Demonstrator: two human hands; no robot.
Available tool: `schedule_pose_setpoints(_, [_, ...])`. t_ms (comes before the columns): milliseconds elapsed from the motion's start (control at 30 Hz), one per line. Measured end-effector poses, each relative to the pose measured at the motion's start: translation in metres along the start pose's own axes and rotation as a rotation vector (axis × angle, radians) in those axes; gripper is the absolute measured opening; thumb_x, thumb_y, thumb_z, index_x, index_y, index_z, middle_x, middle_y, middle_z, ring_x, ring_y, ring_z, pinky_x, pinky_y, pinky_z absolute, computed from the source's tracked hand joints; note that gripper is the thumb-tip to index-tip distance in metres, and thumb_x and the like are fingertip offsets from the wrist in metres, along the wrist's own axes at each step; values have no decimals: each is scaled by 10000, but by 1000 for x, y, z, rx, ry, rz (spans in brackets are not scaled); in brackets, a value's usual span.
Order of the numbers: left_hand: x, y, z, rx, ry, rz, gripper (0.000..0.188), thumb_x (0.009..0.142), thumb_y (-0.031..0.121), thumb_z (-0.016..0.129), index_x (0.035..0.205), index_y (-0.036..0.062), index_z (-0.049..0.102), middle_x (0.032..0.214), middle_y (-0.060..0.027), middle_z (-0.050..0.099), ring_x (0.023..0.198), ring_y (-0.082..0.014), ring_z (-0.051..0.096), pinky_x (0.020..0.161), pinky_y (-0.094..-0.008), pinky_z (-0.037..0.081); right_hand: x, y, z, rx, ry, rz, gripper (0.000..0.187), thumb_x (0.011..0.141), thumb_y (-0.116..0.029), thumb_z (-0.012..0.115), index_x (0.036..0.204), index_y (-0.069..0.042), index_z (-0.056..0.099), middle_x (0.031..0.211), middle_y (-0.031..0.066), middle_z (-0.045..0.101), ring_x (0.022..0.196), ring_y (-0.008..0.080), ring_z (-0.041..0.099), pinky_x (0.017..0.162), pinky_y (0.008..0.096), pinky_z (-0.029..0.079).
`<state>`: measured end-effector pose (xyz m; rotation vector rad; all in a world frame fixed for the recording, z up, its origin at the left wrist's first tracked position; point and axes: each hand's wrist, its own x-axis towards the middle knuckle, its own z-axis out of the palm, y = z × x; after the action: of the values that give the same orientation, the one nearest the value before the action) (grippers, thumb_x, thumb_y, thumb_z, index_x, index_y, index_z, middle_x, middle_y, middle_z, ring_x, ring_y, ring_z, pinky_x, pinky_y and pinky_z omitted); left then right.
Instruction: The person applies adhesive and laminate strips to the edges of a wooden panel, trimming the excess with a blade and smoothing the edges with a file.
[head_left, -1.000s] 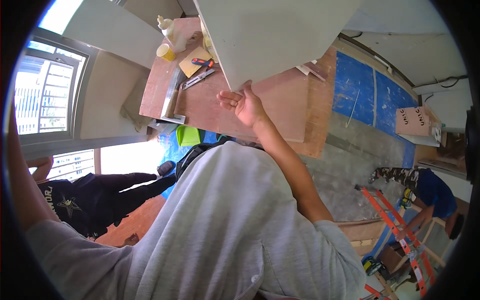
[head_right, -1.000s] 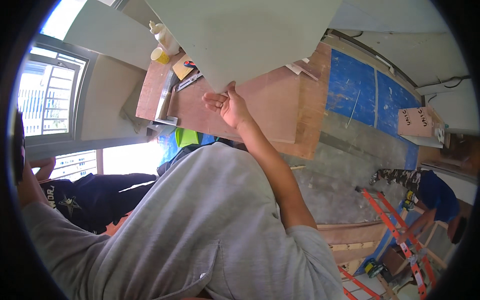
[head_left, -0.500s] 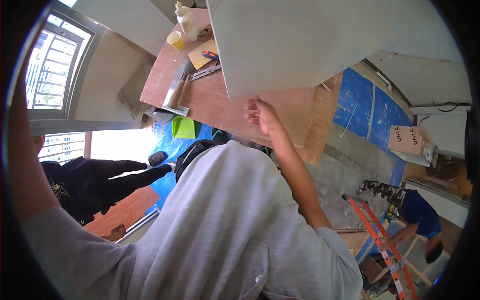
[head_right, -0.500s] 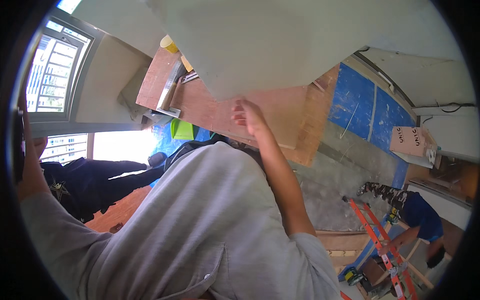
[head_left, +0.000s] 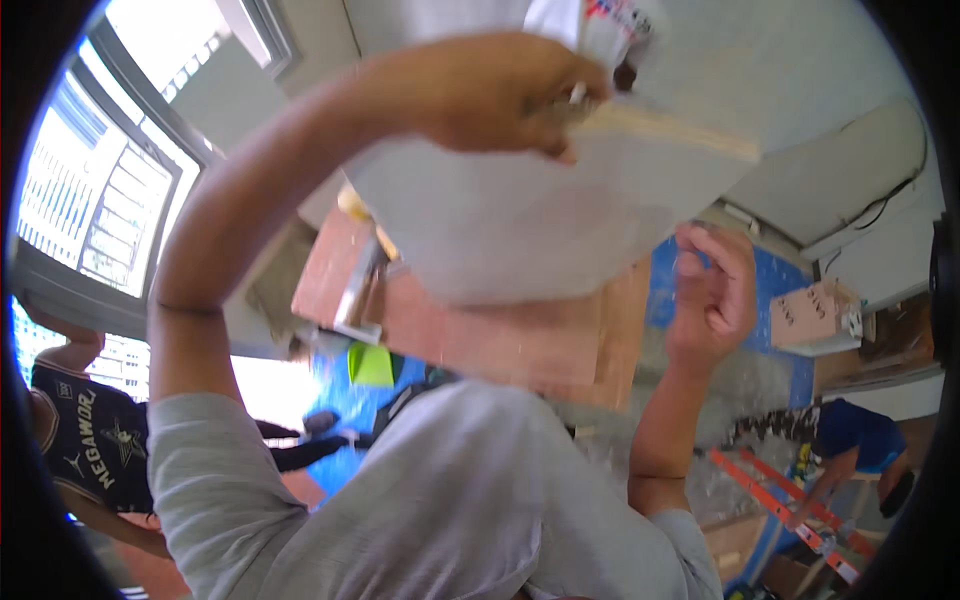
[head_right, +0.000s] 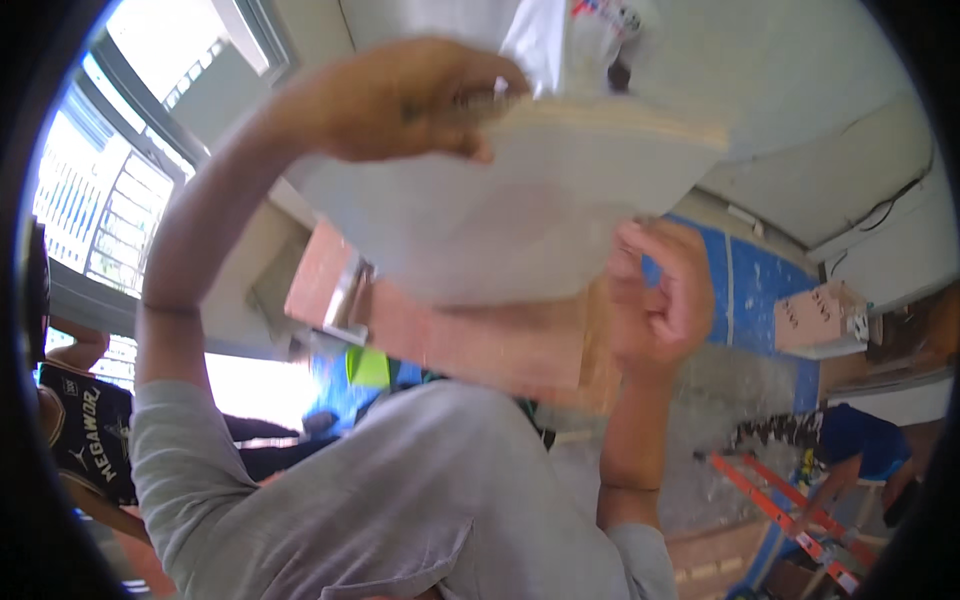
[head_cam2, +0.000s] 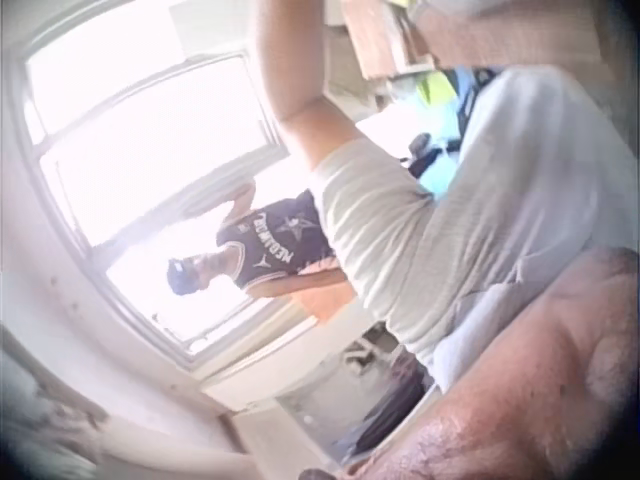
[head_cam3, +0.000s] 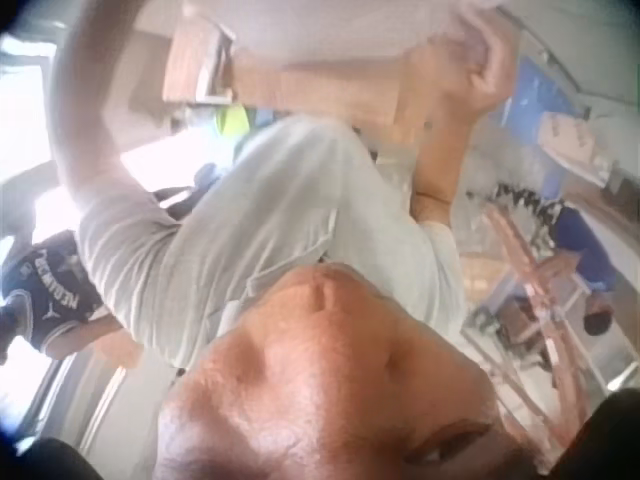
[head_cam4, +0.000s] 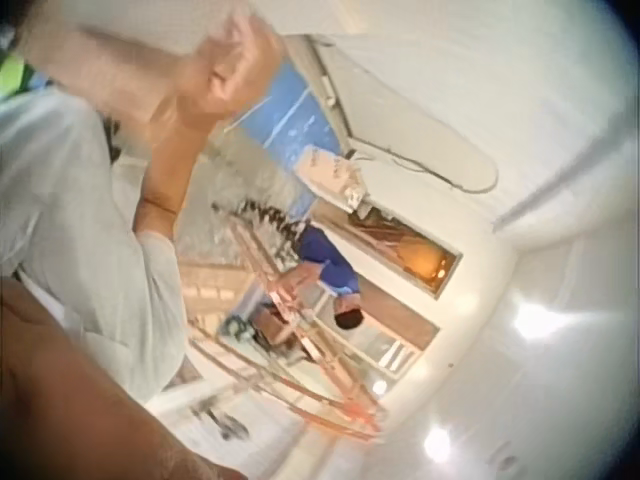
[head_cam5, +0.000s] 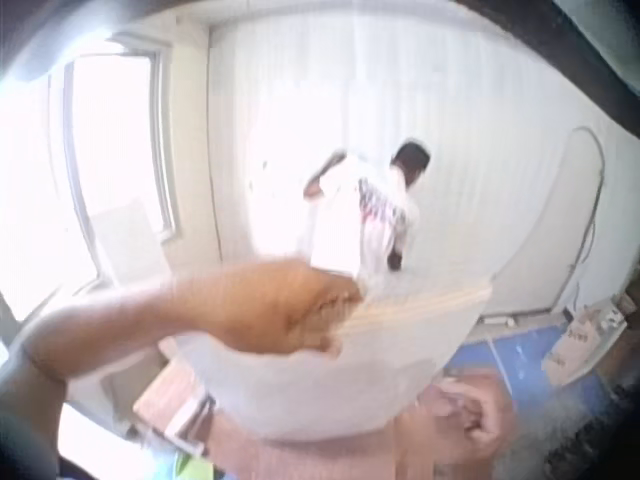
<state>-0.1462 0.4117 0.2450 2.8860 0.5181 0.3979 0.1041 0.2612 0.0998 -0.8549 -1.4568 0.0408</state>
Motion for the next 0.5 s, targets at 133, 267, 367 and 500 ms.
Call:
schedule_pose_setpoints(133, [-15, 19, -51, -301, -270, -383, 393, 862, 232, 828, 1155, -2, 709, 920, -103, 712, 771, -176, 669, 702, -350, 543, 102, -13, 42, -313, -247, -354, 325, 864, -123, 796, 1171, -45, 721, 1123, 106, 731, 1008, 285, 669, 894, 404, 485])
schedule_pose_setpoints(267, [-52, -15, -39, -281, -73, -301, 281, 889, 196, 806, 1064, -10, 731, 841, -56, 698, 688, -142, 637, 589, -287, 499, 119, -3, 48, -337, -482, -250, 320, 857, -218, 815, 1140, -82, 751, 1059, 68, 758, 934, 249, 691, 825, 365, 459])
schedule_pose_setpoints(367, [-67, -15, -41, -511, -63, -528, 275, 916, 215, 794, 1059, -12, 735, 828, -37, 686, 690, -134, 627, 606, -279, 496, 127, -7, 53, -245, -549, -71, 277, 857, -242, 819, 1076, -77, 775, 976, 85, 755, 820, 254, 691, 774, 358, 486])
schedule_pose_setpoints(500, [-60, -13, -34, -402, 79, -396, 295, 932, 240, 790, 1077, -10, 730, 799, -10, 648, 740, -124, 622, 672, -288, 497, 147, 3, 57, -146, -610, 100, 217, 854, -195, 812, 1024, -62, 789, 932, 112, 739, 753, 266, 676, 721, 366, 520])
